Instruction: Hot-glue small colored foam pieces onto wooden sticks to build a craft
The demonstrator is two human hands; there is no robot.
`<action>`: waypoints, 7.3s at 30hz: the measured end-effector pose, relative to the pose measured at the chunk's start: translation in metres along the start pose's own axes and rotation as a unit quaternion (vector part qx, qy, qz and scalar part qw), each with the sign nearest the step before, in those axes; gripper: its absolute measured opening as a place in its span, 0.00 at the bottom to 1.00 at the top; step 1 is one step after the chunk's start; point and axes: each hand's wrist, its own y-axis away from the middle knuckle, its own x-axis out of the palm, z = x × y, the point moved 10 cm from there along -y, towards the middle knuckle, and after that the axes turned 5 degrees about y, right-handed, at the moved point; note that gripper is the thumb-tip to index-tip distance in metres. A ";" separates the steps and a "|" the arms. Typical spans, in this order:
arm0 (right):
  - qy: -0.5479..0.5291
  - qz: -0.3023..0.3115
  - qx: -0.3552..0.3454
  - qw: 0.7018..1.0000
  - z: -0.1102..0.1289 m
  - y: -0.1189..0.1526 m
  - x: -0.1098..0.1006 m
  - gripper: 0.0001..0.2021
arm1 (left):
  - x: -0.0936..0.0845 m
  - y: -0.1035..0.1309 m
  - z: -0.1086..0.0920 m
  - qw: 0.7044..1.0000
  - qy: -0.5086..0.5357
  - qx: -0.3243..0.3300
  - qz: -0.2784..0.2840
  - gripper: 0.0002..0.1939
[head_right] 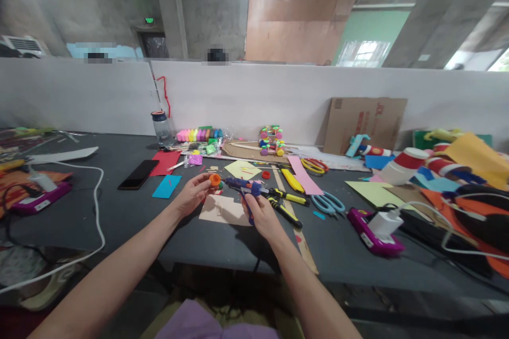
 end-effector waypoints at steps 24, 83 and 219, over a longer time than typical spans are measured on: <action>0.139 0.110 -0.013 0.984 0.032 -0.028 0.055 0.22 | -0.046 0.037 -0.123 0.948 0.062 0.252 -0.183 0.16; 0.425 0.016 -0.158 0.891 0.019 -0.029 0.006 0.09 | 0.037 0.005 0.016 1.000 -0.028 0.003 0.004 0.17; 0.028 0.052 -0.059 0.996 -0.001 -0.024 0.002 0.18 | 0.041 0.011 0.020 0.969 -0.241 -0.026 0.040 0.19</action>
